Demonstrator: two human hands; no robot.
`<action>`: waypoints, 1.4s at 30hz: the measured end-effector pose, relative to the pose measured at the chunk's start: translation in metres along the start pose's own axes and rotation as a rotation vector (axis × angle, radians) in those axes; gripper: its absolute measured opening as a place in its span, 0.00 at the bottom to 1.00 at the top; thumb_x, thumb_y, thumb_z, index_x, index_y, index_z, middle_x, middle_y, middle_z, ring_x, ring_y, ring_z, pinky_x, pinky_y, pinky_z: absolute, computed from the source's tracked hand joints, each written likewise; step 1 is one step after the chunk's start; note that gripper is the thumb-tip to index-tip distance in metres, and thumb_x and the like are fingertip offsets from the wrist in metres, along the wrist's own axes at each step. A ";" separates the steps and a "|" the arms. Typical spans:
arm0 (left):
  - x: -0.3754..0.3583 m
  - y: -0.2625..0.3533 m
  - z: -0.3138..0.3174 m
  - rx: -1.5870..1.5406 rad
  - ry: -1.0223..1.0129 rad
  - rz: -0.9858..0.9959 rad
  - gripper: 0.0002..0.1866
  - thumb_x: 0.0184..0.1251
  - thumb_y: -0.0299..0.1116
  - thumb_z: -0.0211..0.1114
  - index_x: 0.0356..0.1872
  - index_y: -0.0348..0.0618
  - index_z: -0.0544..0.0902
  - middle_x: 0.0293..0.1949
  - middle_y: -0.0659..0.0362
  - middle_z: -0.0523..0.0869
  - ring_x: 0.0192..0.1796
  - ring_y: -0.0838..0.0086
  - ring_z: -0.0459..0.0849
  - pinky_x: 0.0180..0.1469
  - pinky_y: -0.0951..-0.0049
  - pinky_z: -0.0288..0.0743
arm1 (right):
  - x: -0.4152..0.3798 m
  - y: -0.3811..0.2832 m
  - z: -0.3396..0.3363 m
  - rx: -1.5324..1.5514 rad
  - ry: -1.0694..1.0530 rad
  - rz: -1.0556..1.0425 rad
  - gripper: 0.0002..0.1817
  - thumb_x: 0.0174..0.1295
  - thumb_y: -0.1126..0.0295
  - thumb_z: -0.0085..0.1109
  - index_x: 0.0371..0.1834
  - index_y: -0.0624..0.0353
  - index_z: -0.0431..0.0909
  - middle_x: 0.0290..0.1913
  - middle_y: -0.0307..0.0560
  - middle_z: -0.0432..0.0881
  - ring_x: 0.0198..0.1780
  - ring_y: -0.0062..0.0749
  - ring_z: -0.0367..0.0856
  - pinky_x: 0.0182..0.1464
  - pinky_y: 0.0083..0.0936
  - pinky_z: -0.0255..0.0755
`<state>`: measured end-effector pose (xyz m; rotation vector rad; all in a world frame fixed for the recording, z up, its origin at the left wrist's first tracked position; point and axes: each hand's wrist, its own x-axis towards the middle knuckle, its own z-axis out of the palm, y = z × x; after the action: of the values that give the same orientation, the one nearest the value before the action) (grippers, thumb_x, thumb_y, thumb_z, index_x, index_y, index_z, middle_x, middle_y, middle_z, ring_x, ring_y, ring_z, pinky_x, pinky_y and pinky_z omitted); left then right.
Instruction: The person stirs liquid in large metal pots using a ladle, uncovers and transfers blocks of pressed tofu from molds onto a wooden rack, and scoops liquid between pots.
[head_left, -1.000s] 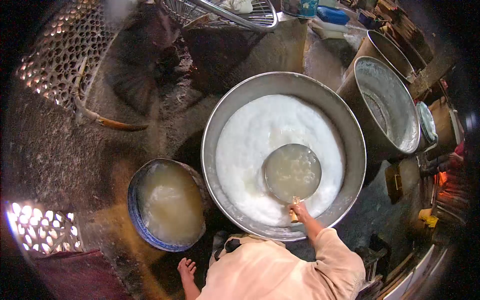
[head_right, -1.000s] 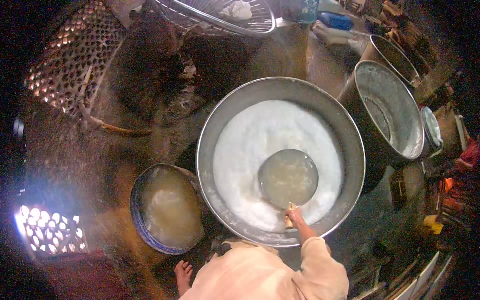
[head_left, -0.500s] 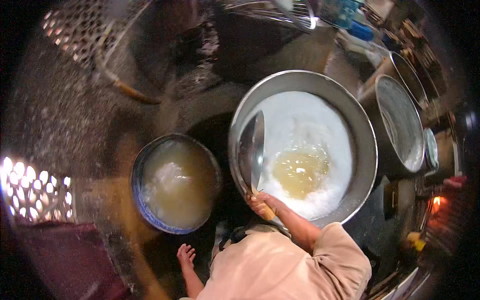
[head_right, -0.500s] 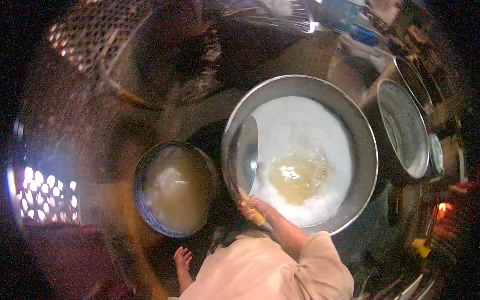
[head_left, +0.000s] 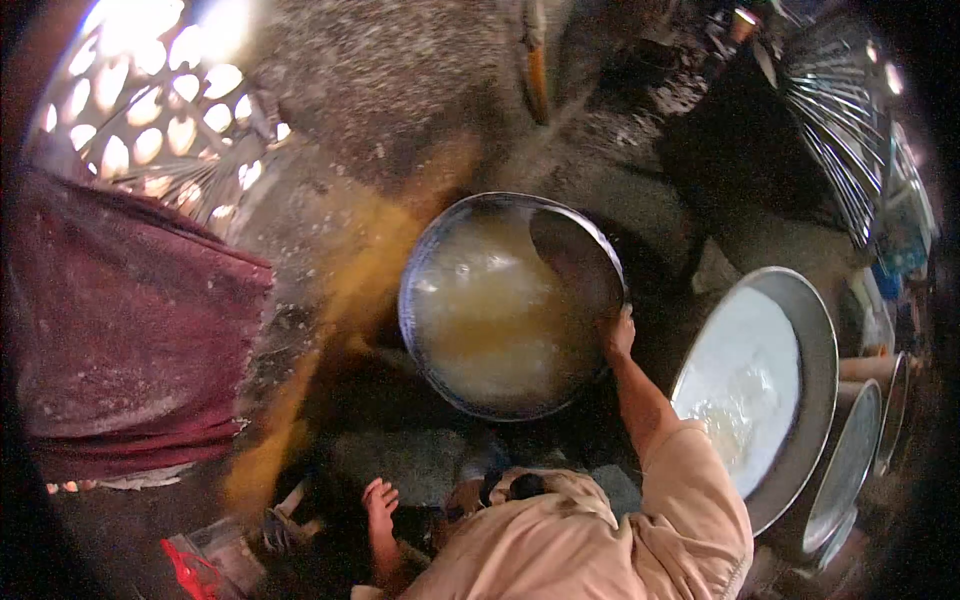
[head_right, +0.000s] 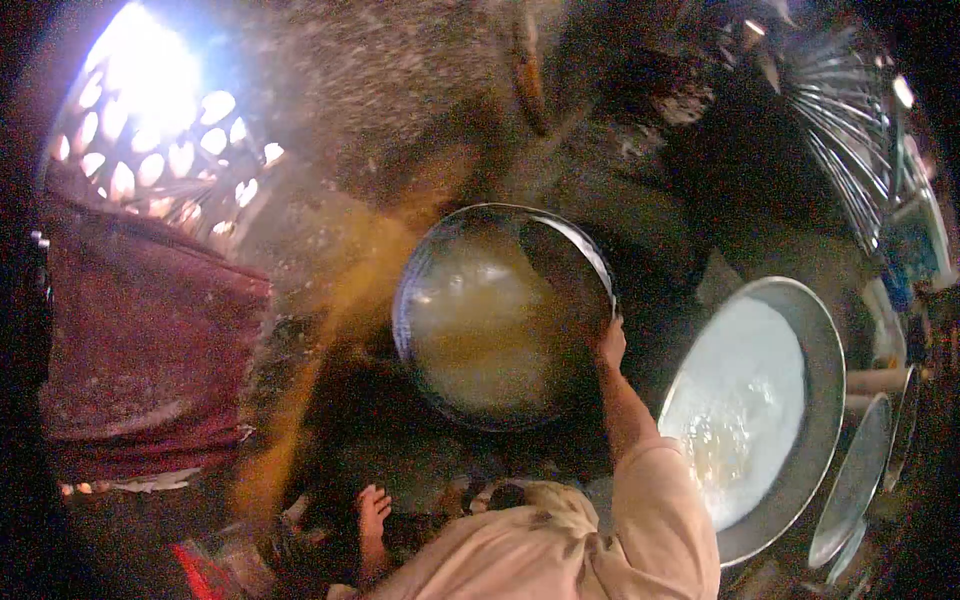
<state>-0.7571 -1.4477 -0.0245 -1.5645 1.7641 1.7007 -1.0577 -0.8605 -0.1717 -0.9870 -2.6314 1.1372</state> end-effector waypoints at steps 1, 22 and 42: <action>-0.007 -0.008 -0.015 -0.030 0.023 -0.001 0.26 0.67 0.42 0.52 0.64 0.45 0.64 0.54 0.50 0.75 0.50 0.57 0.78 0.54 0.54 0.71 | -0.004 0.033 0.037 0.202 -0.088 0.177 0.28 0.66 0.49 0.37 0.46 0.68 0.71 0.31 0.51 0.80 0.28 0.45 0.73 0.32 0.41 0.66; 0.002 -0.040 -0.010 -0.233 -0.033 -0.061 0.26 0.58 0.36 0.59 0.59 0.47 0.67 0.47 0.56 0.77 0.41 0.63 0.79 0.39 0.64 0.72 | -0.173 -0.061 -0.034 0.737 -1.051 0.506 0.03 0.57 0.74 0.57 0.31 0.57 0.72 0.23 0.38 0.72 0.20 0.24 0.71 0.20 0.22 0.63; -0.058 -0.006 0.205 0.233 -0.288 0.050 0.21 0.64 0.42 0.59 0.56 0.46 0.71 0.40 0.56 0.80 0.37 0.65 0.80 0.40 0.60 0.72 | -0.237 0.192 -0.442 0.668 -0.431 0.741 0.06 0.50 0.77 0.58 0.25 0.62 0.69 0.19 0.41 0.70 0.18 0.28 0.72 0.18 0.27 0.70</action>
<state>-0.8275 -1.2482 -0.0448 -1.1271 1.7870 1.5817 -0.6223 -0.6355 0.0475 -1.7161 -1.8219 2.3911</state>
